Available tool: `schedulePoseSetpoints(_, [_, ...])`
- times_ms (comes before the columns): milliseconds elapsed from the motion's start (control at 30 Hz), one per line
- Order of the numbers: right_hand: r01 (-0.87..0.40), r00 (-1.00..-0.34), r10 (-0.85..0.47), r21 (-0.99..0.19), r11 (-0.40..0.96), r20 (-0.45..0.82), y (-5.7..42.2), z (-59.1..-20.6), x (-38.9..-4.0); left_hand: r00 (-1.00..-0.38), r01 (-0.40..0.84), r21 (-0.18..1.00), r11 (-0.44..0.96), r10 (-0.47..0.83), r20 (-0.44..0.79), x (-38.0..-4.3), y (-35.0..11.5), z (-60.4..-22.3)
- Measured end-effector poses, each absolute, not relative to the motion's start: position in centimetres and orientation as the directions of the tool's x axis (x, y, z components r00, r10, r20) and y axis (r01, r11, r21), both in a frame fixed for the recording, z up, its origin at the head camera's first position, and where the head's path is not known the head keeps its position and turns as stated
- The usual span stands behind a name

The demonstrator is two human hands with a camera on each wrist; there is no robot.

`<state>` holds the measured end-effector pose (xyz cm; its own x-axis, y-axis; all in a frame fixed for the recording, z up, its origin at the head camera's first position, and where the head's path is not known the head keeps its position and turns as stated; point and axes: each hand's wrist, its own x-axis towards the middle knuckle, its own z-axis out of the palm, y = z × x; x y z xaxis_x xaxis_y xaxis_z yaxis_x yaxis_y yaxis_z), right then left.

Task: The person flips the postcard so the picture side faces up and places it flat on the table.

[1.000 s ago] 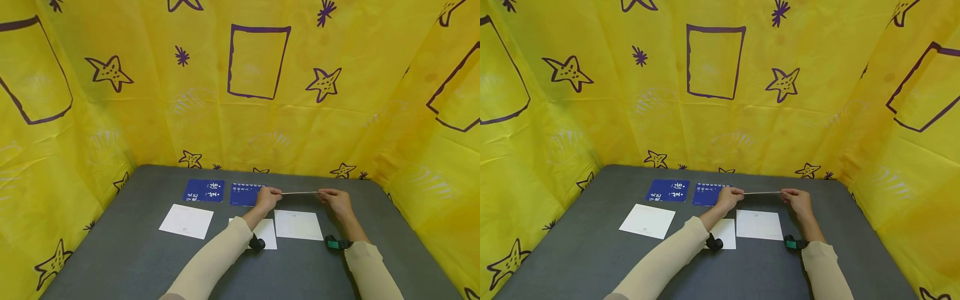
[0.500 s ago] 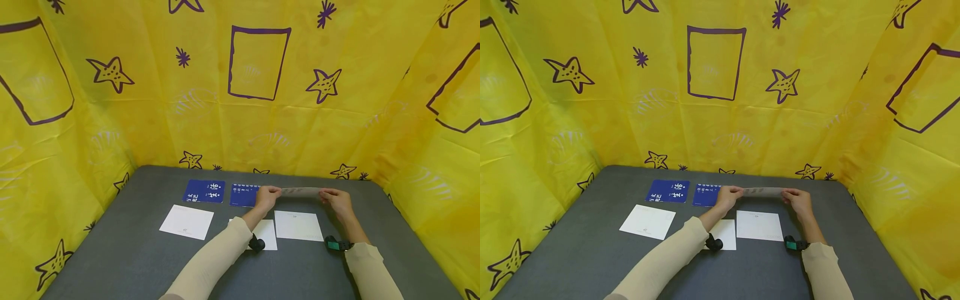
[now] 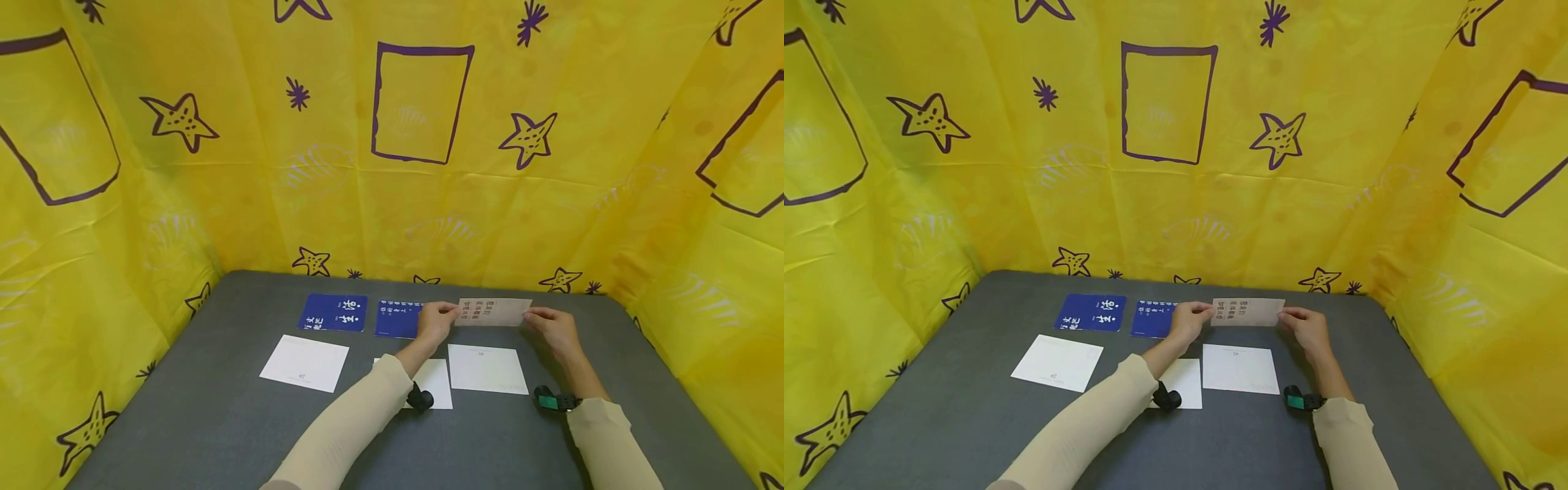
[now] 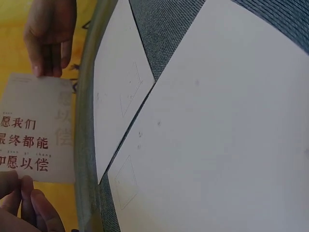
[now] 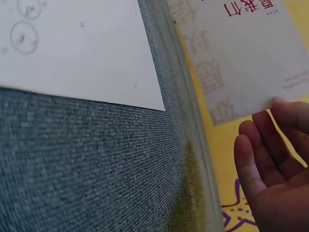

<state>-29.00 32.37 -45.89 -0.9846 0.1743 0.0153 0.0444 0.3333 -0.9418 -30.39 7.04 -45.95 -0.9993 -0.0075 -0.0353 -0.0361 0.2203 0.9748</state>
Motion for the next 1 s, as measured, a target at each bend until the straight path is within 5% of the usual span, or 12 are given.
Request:
schedulePoseSetpoints(600, [0.015, -0.977, 0.211, -0.984, 0.175, 0.023, 31.77, -46.33, -29.52, -0.999, -0.039, 0.971, 0.237, -0.019, -0.036, -30.63, 6.9, -46.92])
schedulePoseSetpoints(1000, [0.12, -0.977, 0.202, -0.961, 0.249, -0.069, 31.57, -46.44, -29.63, -0.998, -0.065, 0.988, 0.141, -0.031, -0.061, -30.65, 7.13, -46.87])
